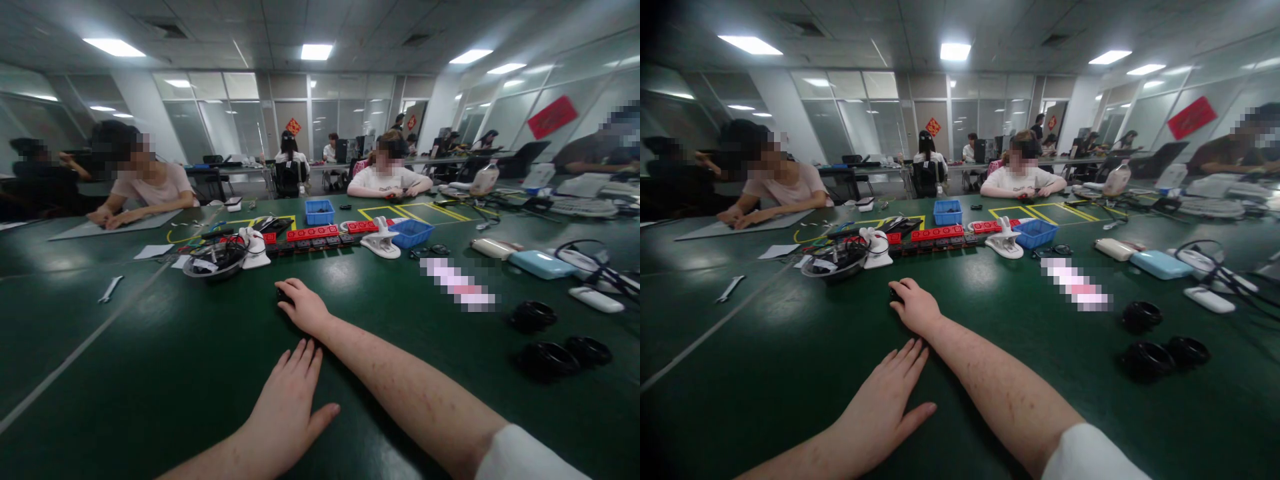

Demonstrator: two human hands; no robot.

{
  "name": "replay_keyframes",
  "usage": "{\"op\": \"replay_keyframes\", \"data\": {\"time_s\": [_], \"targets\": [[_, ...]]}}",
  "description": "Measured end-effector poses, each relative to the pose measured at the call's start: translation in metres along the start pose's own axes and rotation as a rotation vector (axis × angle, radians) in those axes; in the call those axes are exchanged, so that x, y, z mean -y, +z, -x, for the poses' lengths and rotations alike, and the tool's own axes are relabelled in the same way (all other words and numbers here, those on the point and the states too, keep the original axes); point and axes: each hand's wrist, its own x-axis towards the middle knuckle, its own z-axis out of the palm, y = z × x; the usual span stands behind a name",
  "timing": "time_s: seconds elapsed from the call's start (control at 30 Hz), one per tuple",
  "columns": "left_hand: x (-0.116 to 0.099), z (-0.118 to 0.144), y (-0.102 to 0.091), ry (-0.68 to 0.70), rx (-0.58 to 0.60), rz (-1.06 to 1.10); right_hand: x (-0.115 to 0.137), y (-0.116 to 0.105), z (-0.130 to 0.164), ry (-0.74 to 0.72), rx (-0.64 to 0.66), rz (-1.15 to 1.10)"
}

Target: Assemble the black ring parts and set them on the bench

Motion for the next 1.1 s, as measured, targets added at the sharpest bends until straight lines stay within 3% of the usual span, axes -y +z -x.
{"op": "replay_keyframes", "data": {"time_s": [0.3, 0.73, 1.1], "targets": [[-0.003, -0.002, -0.005, -0.030, 0.099, -0.037, -0.002, 0.001, -0.005, 0.006, -0.015, 0.038], [0.009, -0.003, 0.009, 0.016, 0.009, -0.010, -0.003, -0.005, -0.002, -0.002, -0.026, 0.028], [0.001, -0.001, 0.000, 0.012, -0.006, -0.034, 0.003, -0.010, 0.009, 0.006, -0.222, 0.087]]}}
